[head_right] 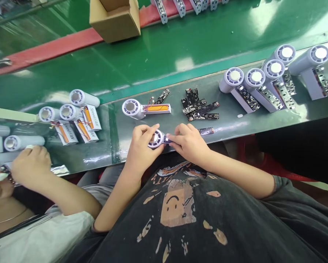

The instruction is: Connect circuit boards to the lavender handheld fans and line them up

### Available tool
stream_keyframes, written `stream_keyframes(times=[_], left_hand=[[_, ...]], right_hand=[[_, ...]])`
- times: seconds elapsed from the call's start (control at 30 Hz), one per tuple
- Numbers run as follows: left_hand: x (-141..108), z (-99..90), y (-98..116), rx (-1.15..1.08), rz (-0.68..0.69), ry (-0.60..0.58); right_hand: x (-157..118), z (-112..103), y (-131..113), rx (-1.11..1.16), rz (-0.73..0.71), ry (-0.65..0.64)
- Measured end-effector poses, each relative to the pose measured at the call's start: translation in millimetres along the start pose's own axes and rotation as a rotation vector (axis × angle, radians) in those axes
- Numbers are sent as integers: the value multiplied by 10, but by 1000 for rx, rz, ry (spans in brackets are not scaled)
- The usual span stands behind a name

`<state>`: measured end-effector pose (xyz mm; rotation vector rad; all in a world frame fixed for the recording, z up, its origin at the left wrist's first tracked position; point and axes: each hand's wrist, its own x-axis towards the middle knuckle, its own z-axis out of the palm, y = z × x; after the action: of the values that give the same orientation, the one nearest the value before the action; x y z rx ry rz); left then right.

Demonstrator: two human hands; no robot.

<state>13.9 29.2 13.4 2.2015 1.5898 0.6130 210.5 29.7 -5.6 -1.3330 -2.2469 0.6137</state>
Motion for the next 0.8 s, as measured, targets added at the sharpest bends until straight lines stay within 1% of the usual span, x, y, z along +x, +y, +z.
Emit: stream_keyframes(times=[0.07, 0.13, 0.2, 0.23, 0.33, 0.43, 0.57, 0.67, 0.8], left_hand=[[8, -25, 66, 78, 57, -58], [25, -45, 103, 125, 114, -117], [41, -51, 105, 130, 134, -146], [46, -48, 98, 129, 133, -145], [43, -34, 80, 132, 124, -122], [36, -34, 94, 144, 127, -115], [50, -58, 123, 174, 121, -145], [60, -65, 119, 175, 149, -174], [59, -54, 97, 170, 141, -156]], right_hand=[[-27, -7, 5, -6, 34, 1], [-62, -65, 23, 27, 44, -59], [-124, -156, 59, 68, 39, -115], [-169, -203, 81, 71, 40, -121], [-324, -311, 144, -27, 93, -42], [-432, -346, 169, -123, 124, 23], [-448, -326, 154, -162, 106, 32], [-436, -312, 145, -199, 115, 28], [-416, -346, 124, -245, 95, -2]])
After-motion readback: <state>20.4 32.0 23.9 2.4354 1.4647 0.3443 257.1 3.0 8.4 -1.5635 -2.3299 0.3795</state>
